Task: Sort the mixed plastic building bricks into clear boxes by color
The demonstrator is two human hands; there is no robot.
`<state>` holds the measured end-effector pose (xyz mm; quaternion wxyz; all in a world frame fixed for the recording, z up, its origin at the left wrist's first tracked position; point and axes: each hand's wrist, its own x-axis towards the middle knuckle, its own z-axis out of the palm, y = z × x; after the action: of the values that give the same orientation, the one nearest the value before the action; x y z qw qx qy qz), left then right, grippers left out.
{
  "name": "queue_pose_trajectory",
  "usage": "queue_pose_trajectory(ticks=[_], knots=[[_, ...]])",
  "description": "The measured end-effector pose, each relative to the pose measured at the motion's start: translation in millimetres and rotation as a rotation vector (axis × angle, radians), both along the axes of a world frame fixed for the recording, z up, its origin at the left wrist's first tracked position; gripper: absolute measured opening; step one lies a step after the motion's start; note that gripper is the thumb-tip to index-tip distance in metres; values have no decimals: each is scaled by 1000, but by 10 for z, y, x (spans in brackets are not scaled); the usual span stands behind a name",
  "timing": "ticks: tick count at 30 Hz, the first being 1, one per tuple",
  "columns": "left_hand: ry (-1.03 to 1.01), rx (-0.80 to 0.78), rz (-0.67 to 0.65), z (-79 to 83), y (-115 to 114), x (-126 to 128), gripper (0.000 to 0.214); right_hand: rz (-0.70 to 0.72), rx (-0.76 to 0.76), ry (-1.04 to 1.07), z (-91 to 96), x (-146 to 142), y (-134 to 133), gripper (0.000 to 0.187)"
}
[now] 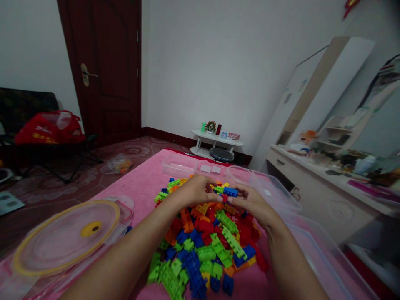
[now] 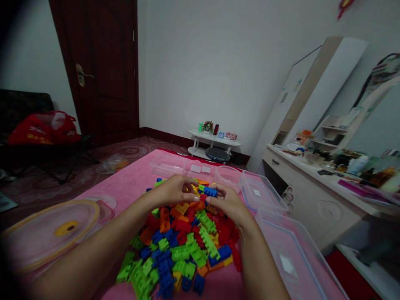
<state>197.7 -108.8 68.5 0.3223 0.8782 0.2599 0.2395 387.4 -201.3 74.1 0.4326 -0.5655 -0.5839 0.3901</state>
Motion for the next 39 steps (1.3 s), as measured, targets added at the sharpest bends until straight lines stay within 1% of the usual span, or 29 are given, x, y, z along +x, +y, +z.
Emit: queue_pose_trajectory(ticks=[1, 2, 5, 9, 11, 12, 16, 18, 19, 21, 22, 25, 27, 28, 30, 35, 37, 39], knots=[[-47, -60, -30, 8, -39, 28, 57, 3, 28, 22, 8, -32, 4, 38], [-84, -112, -62, 15, -77, 55, 55, 0, 48, 38, 19, -65, 6, 39], [-176, -225, -110, 14, -151, 116, 40, -40, 70, 45, 60, -148, -6, 37], [-257, -418, -171, -15, -126, 126, 35, -102, 57, 75, 88, -179, -33, 34], [-259, -441, -190, -18, -77, 91, 37, -123, 41, 133, 78, -173, -34, 33], [-236, -407, -188, -12, -52, 64, 39, -129, 36, 167, 66, -169, -29, 32], [-56, -187, -212, 67, 14, -77, 54, -157, 20, 297, -7, -159, 28, 31], [-14, -157, -201, 111, 32, -133, 53, -194, 22, 364, -53, -155, 70, 31], [-4, -158, -175, 123, 43, -151, 51, -223, 30, 409, -76, -151, 92, 29], [33, -128, -92, 120, 78, -173, 46, -304, 63, 532, -126, -133, 135, 23], [65, -88, -36, 106, 102, -179, 44, -360, 86, 609, -152, -117, 155, 19], [178, 110, 166, 44, 176, -196, 39, -553, 146, 826, -227, -15, 220, 7], [238, 216, 259, 20, 202, -209, 37, -659, 158, 878, -258, 101, 282, 8], [256, 244, 276, 18, 203, -214, 36, -700, 160, 873, -262, 171, 326, 10], [265, 261, 263, 28, 190, -218, 34, -748, 159, 832, -241, 326, 449, 13], [242, 259, 215, 39, 155, -195, 37, -781, 104, 671, -100, 667, 878, 17], [238, 245, 206, 25, 161, -189, 38, -773, 75, 597, -57, 736, 990, 22], [228, 227, 183, 13, 172, -188, 39, -763, 74, 532, -40, 737, 1015, 25]])
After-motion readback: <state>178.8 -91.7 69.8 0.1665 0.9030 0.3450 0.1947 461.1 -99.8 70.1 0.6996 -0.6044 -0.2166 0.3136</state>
